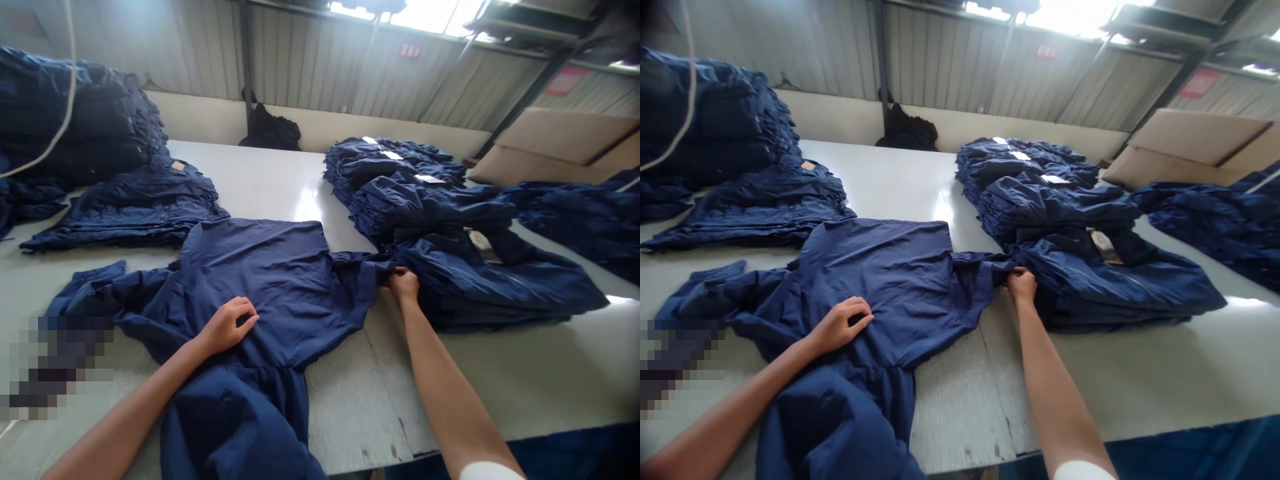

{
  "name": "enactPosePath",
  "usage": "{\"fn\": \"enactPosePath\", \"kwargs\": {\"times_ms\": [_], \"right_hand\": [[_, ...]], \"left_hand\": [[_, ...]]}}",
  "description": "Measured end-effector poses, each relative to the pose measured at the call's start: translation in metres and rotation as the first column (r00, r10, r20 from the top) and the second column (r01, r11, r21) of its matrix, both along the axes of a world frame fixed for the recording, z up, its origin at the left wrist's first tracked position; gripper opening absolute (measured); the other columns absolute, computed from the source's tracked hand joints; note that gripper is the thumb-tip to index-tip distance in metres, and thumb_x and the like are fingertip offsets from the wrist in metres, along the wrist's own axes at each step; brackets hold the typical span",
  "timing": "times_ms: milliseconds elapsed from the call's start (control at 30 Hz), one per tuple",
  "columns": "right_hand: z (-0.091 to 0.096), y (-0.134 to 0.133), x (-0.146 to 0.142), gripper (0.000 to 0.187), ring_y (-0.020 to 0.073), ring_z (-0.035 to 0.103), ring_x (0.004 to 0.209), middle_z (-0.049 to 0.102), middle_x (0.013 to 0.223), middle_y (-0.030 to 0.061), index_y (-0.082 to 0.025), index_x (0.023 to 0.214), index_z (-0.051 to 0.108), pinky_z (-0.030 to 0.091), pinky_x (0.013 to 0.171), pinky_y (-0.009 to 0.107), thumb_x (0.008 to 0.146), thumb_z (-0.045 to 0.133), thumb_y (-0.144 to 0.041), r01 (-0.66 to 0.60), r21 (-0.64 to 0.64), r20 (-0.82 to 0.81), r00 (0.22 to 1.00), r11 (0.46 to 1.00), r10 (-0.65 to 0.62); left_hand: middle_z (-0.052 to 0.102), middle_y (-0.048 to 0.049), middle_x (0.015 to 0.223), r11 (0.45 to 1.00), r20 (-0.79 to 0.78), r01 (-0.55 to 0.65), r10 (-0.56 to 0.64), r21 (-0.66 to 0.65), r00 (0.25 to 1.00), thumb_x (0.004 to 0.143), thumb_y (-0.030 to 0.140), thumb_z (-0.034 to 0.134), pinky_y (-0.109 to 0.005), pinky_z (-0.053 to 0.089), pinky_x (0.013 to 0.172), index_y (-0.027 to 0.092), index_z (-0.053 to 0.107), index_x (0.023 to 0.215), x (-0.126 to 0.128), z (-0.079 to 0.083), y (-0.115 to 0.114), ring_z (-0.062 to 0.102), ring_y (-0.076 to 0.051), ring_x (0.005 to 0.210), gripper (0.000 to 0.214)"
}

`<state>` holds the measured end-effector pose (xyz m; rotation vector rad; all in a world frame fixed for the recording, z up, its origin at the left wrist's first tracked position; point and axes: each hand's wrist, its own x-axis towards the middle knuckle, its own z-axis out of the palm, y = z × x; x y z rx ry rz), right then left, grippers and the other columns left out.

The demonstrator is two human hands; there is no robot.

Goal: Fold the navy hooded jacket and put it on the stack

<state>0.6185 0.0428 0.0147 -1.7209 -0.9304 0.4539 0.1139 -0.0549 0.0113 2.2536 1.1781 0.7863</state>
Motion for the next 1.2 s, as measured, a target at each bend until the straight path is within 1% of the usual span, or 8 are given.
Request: {"fn": "enactPosePath", "kwargs": {"times_ms": [233, 433, 533, 700, 800, 900, 967, 1200], "right_hand": [[0.045, -0.003, -0.034, 0.027, 0.0327, 0.063, 0.114, 0.072, 0.114, 0.0155, -0.019, 0.103, 0.074, 0.043, 0.108, 0.048, 0.088, 0.054, -0.028, -0.183, 0.197, 0.776, 0.63, 0.963, -0.039], [0.076, 0.016, -0.077, 0.039, 0.0357, 0.055, 0.124, 0.072, 0.127, 0.0122, -0.024, 0.116, 0.077, 0.035, 0.11, 0.049, 0.078, 0.071, -0.036, -0.276, -0.346, 0.878, 0.243, 0.897, 0.413], [0.082, 0.029, -0.094, 0.023, 0.0332, 0.063, 0.107, 0.077, 0.107, 0.0158, -0.02, 0.098, 0.079, 0.041, 0.095, 0.044, 0.085, 0.062, -0.026, -0.083, -0.467, 0.83, 0.303, 0.88, 0.469], [0.12, 0.008, -0.16, 0.034, 0.0308, 0.069, 0.097, 0.077, 0.103, 0.0167, -0.016, 0.104, 0.075, 0.047, 0.087, 0.04, 0.103, 0.047, -0.037, -0.245, 0.065, 0.839, 0.538, 0.967, 0.08], [0.146, -0.044, -0.223, 0.035, 0.0283, 0.069, 0.107, 0.077, 0.113, 0.0138, -0.018, 0.119, 0.072, 0.048, 0.101, 0.041, 0.107, 0.048, -0.04, -0.614, 0.198, 0.835, 0.514, 0.764, 0.196], [0.144, -0.101, -0.271, 0.05, 0.0282, 0.058, 0.136, 0.066, 0.145, 0.01, -0.024, 0.153, 0.053, 0.04, 0.119, 0.046, 0.105, 0.054, -0.041, -0.906, -0.005, 0.875, 0.201, 0.422, 0.441], [0.124, -0.127, -0.283, 0.059, 0.0294, 0.047, 0.147, 0.058, 0.155, 0.0088, -0.029, 0.16, 0.045, 0.032, 0.126, 0.05, 0.103, 0.058, -0.037, -0.93, -0.117, 0.872, 0.072, 0.349, 0.484], [0.03, -0.121, -0.219, 0.077, 0.0418, 0.045, 0.141, 0.051, 0.153, 0.0162, -0.029, 0.159, 0.045, 0.035, 0.118, 0.066, 0.087, 0.071, -0.02, -0.691, -0.168, 0.85, 0.26, 0.703, 0.458]], "left_hand": [[0.069, -0.0069, 0.1, 0.993, -0.066, 0.018, -0.01, 0.117, 0.998, 0.105, 0.031, 0.055, -0.036, 0.05, 0.092, 0.02, 0.068, 0.092, 0.005, -0.005, -0.002, 0.062, -0.021, 0.096, 0.022], [0.068, -0.0103, 0.108, 0.96, -0.254, 0.11, -0.043, 0.257, 0.966, 0.101, 0.033, 0.059, -0.043, 0.048, 0.093, 0.019, 0.07, 0.103, 0.008, 0.0, -0.013, 0.06, -0.026, 0.101, 0.017], [0.068, -0.0122, 0.109, 0.95, -0.308, 0.131, -0.039, 0.283, 0.951, 0.1, 0.035, 0.061, -0.045, 0.049, 0.09, 0.018, 0.071, 0.107, 0.018, 0.003, -0.023, 0.06, -0.028, 0.101, 0.02], [0.07, -0.0108, 0.108, 0.987, -0.072, 0.065, -0.055, 0.15, 0.996, 0.1, 0.04, 0.063, -0.046, 0.051, 0.094, 0.021, 0.071, 0.105, 0.032, 0.009, -0.027, 0.063, -0.027, 0.102, 0.022], [0.071, -0.0111, 0.116, 0.994, 0.406, 0.02, 0.024, -0.104, 0.913, 0.098, 0.054, 0.065, -0.044, 0.055, 0.095, 0.023, 0.068, 0.12, 0.022, 0.018, -0.02, 0.067, -0.026, 0.106, 0.039], [0.068, -0.013, 0.132, 0.945, 0.739, 0.08, 0.193, -0.318, 0.645, 0.086, 0.078, 0.067, -0.046, 0.06, 0.093, 0.027, 0.057, 0.142, -0.005, 0.034, -0.017, 0.068, -0.031, 0.115, 0.076], [0.065, -0.0128, 0.141, 0.911, 0.805, 0.102, 0.294, -0.399, 0.516, 0.075, 0.084, 0.072, -0.047, 0.061, 0.094, 0.031, 0.05, 0.153, -0.029, 0.046, -0.019, 0.068, -0.034, 0.12, 0.096], [0.067, -0.0137, 0.137, 0.685, 0.482, -0.31, 0.701, -0.659, 0.525, 0.063, 0.054, 0.095, -0.034, 0.063, 0.074, 0.032, 0.046, 0.157, -0.088, 0.046, -0.028, 0.075, -0.03, 0.105, 0.109]]}}
